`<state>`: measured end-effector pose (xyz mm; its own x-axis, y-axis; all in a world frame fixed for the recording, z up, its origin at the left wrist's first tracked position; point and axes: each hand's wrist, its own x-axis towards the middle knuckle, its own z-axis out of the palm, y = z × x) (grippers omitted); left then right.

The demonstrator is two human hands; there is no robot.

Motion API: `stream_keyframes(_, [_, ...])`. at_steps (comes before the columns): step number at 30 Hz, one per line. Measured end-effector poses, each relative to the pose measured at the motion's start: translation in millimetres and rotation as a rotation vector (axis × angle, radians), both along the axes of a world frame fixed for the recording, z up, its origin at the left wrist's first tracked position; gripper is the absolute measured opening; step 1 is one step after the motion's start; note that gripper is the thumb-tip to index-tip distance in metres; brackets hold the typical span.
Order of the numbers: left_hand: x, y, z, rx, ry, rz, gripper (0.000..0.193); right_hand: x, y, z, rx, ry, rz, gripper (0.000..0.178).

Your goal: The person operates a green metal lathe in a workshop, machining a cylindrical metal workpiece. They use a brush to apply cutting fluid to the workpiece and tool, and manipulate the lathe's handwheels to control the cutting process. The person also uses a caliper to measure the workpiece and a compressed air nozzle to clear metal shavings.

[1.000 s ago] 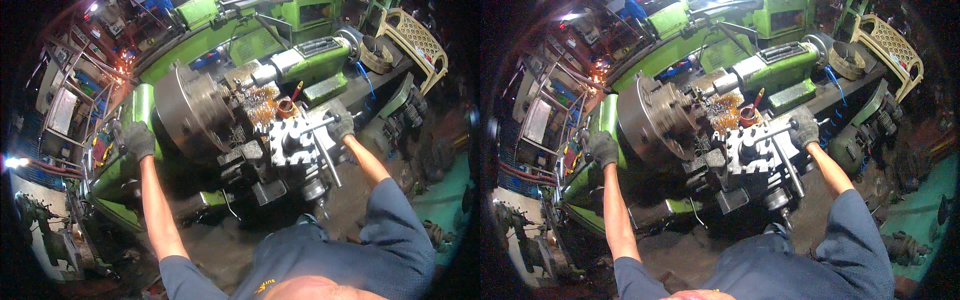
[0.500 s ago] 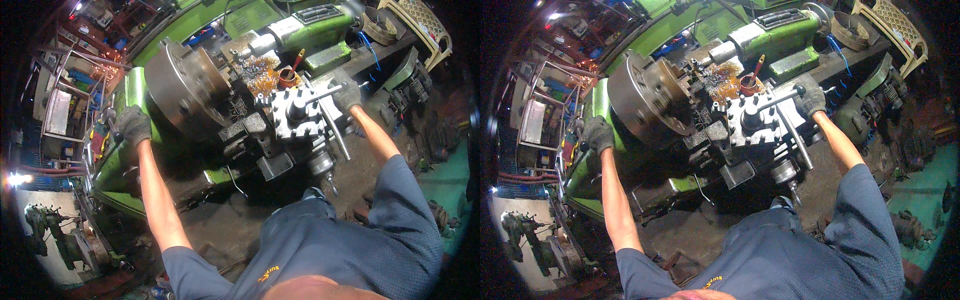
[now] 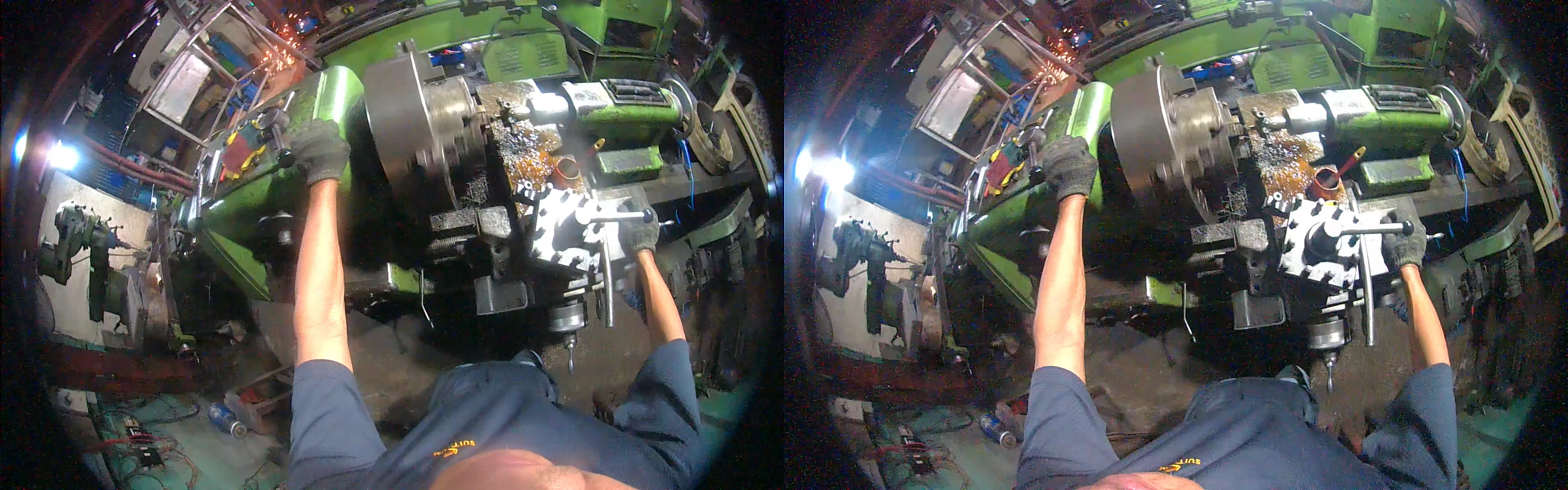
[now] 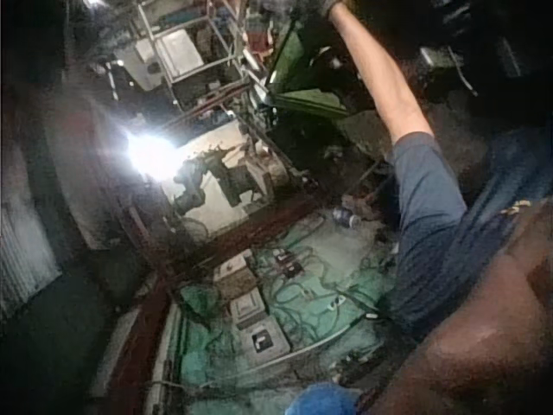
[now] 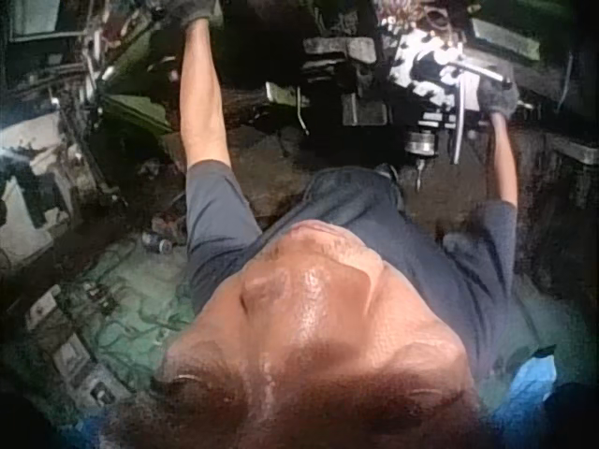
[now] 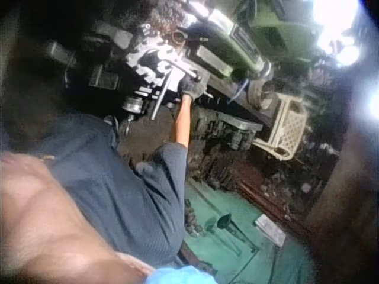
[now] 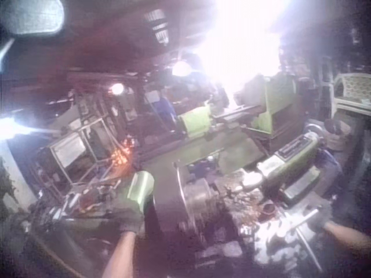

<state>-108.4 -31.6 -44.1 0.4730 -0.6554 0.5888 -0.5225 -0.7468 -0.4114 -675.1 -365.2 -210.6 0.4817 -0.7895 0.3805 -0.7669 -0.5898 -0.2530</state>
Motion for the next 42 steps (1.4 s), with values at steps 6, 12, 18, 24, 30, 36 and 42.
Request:
stream_keyframes(6, [-1, -3, -2, -0.06, 0.021, -0.045, 0.011, -5, -2, -2, -0.081, 0.059, 0.043, 0.023])
stream_keyframes(12, [-1, 1, -2, -0.068, 0.041, -0.059, 0.009, 4, 8, 12, 0.002, -0.006, -0.044, 0.02])
stream_keyframes(18, [4, 3, -6, -0.079, 0.0, -0.113, 0.01, 6, 15, 21, -0.021, 0.0, -0.02, 0.02])
stream_keyframes(24, [-1, 0, -3, -0.067, -0.009, -0.088, 0.011, 4, 16, 23, -0.004, 0.057, -0.011, 0.024])
stream_keyframes(30, [2, -2, -3, 0.004, -0.133, -0.088, 0.012, -4, 3, 2, -0.01, -0.049, 0.01, 0.023])
stream_keyframes(36, [16, 4, -10, 0.024, -0.113, -0.071, 0.012, -1, 1, 4, -0.047, 0.016, 0.003, 0.019])
stream_keyframes(42, [2, -1, -5, -0.01, -0.101, -0.058, 0.012, 0, 9, 11, -0.088, -0.053, -0.025, 0.028])
